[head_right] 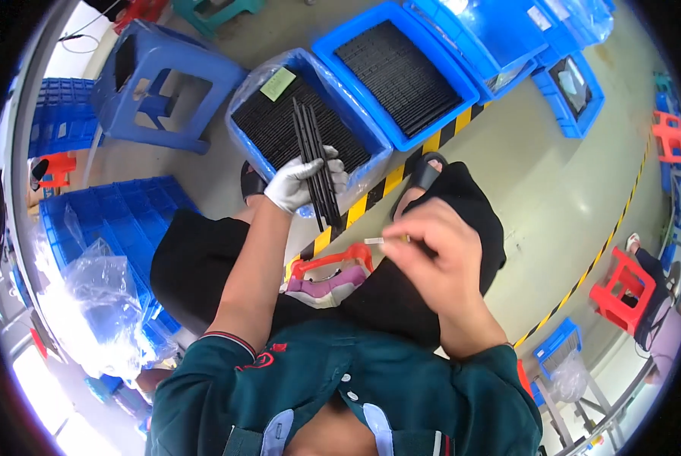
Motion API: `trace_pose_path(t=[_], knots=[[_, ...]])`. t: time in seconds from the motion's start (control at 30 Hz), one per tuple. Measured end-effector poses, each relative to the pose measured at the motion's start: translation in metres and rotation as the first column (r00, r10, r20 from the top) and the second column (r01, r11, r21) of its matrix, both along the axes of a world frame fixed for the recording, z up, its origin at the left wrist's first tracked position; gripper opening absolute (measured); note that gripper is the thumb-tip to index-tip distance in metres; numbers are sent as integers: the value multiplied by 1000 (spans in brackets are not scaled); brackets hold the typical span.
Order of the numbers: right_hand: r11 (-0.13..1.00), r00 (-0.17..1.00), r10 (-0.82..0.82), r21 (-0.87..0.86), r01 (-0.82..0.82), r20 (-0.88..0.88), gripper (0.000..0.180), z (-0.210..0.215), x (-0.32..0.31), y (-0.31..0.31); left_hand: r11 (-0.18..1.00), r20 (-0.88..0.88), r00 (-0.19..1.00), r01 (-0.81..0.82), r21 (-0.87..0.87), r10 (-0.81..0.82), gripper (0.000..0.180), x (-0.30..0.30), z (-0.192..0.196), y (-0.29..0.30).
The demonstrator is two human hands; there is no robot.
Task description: Inspecting and organizing thin black metal rods into blue plastic crates.
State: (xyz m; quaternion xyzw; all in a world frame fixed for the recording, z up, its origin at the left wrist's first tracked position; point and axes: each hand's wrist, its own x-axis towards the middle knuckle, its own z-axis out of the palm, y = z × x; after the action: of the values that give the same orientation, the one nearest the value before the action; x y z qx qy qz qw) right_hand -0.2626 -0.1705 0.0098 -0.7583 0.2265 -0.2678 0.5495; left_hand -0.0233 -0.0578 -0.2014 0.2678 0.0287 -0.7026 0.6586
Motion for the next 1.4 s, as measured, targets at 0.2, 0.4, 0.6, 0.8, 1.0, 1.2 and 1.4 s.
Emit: trace_pose_path(t=[0.2, 0.4, 0.6, 0.8, 1.0, 1.2, 1.4], knots=[[916, 999, 50, 398, -54, 23, 20, 12, 50, -23, 986, -74, 994, 69, -153, -81, 40, -46, 109, 27], [793, 846, 532, 355, -495, -9, 27, -6, 150, -36, 971, -96, 979, 162, -177, -181, 38, -75, 159, 73], [341, 451, 892, 612, -714, 29, 14, -20, 171, 16, 978, -277, 950, 95, -187, -145, 32, -74, 172, 105], [569, 803, 585, 646, -509, 118, 22, -25, 178, 19, 986, -284, 954, 48, -160, -92, 28, -56, 166, 107], [596, 972, -22, 783, -177, 236, 24, -27, 142, 19, 877, -112, 912, -411, -249, 396, 22, 13, 205, 81], [613, 854, -324, 778, -139, 408, 21, -28, 152, 55, 718, -214, 781, -625, -308, 587, 18, 27, 222, 45], [504, 815, -446, 856, -114, 371, 19, -14, 171, 69, 654, -327, 745, -667, -356, 582, 22, 21, 190, 30]])
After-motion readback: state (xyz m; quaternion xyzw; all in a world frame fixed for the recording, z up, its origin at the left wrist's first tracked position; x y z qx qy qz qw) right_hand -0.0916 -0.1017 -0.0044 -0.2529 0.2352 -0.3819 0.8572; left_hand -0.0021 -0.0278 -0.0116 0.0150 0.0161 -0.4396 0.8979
